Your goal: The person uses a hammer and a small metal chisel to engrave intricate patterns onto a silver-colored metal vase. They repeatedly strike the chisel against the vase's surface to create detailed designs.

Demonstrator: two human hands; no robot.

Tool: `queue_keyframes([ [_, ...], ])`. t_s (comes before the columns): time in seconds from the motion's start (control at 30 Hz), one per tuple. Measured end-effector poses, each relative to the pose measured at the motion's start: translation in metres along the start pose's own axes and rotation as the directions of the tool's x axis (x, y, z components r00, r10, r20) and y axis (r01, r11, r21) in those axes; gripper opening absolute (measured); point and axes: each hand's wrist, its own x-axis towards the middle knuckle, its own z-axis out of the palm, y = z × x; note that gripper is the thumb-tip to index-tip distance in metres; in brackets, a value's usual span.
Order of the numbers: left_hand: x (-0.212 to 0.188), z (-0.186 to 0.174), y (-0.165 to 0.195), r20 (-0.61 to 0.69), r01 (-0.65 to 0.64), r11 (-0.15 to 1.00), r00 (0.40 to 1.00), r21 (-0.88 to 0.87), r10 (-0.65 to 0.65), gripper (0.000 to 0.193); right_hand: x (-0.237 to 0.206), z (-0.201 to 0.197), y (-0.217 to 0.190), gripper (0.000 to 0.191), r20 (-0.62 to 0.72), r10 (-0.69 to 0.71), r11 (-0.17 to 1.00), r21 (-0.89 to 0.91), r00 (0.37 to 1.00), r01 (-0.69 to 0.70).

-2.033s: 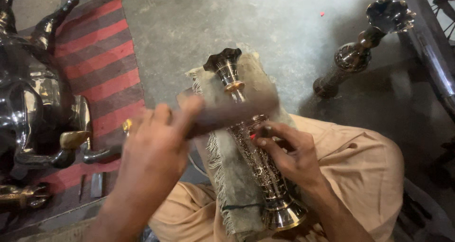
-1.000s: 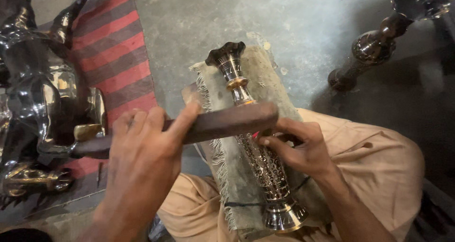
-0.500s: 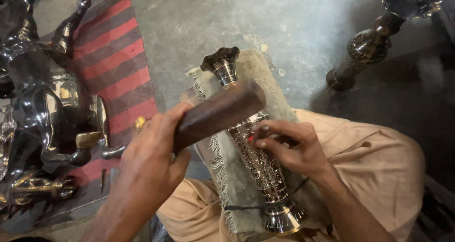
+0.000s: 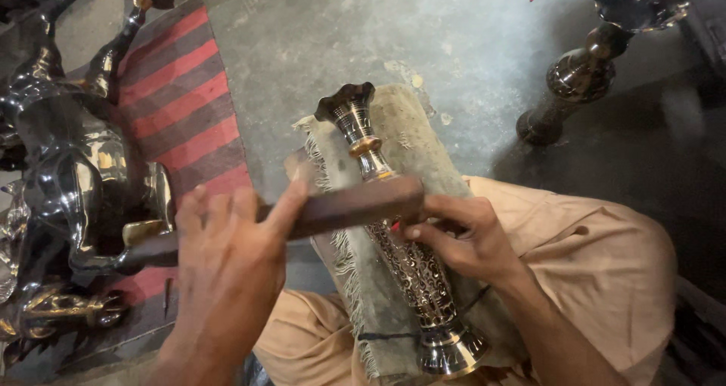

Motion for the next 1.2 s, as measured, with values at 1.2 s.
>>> queue_keyframes([
  [1.2,0.012,-0.006,0.005,0.185,0.037,0.992,0.983,-0.121,-0.014,0.07,-0.026,0.025,-0.001,0.018,-0.216,0.077,0.994,-0.062,0.973,-0.093],
])
